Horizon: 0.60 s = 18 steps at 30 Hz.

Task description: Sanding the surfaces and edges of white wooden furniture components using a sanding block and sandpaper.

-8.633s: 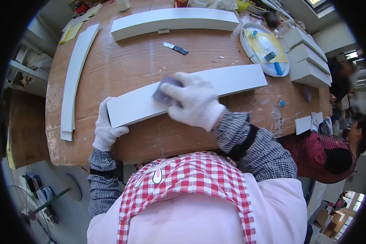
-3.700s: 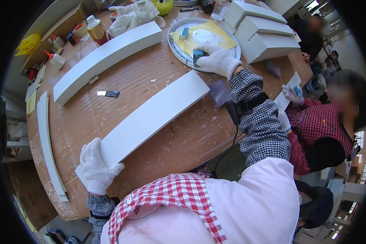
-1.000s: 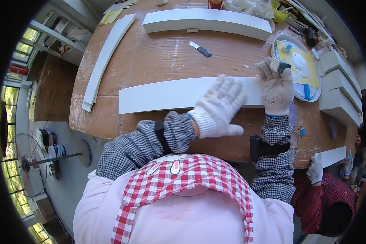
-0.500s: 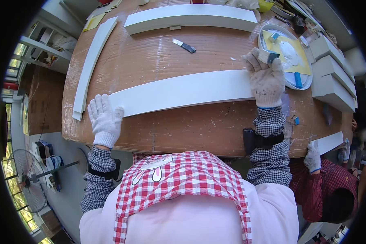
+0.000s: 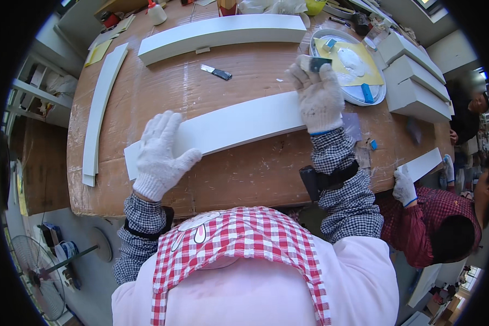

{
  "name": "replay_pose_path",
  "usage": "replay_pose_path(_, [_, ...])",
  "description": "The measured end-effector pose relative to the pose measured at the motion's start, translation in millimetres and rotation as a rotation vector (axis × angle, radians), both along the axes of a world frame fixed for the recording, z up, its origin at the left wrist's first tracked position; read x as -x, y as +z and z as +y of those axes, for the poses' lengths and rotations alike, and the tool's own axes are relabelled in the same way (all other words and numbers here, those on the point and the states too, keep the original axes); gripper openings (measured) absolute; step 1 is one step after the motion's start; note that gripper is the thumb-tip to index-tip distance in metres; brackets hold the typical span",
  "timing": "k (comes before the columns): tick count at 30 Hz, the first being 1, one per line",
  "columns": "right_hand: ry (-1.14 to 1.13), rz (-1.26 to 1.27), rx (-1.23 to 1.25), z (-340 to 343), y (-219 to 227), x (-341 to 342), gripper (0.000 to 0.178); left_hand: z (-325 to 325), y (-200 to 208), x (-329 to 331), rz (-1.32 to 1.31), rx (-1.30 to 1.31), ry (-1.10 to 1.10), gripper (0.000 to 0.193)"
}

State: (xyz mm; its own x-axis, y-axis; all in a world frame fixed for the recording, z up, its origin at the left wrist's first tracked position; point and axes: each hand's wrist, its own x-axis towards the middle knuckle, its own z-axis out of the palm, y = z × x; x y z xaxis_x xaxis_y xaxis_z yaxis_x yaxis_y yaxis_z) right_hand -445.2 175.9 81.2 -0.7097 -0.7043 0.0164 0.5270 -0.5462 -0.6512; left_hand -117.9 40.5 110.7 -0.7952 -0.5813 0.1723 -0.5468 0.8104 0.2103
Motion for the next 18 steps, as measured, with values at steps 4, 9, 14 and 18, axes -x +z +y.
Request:
replay_pose_path(4, [0.546,-0.227,0.211,-52.3,11.0,-119.9,0.035,-15.0,-0.5,-9.4,-0.295,-0.029,0.128,0.103])
replay_pose_path(9, [0.730,-0.627,0.067,-80.1,-16.2,-200.1,0.028,-15.3,-15.0,-16.5,-0.175,-0.012,0.101,0.104])
replay_pose_path(14, [0.408,-0.359,0.147,-11.8,-10.9,-60.3,0.030,-20.0,-21.4,-23.8,-0.176,0.038,0.121,0.108])
replay_pose_path(18, [-0.501,-0.209,-0.209,71.1,-1.1,73.6,0.042,-20.7,-18.4,-20.6,-0.150,0.035,0.115,0.106])
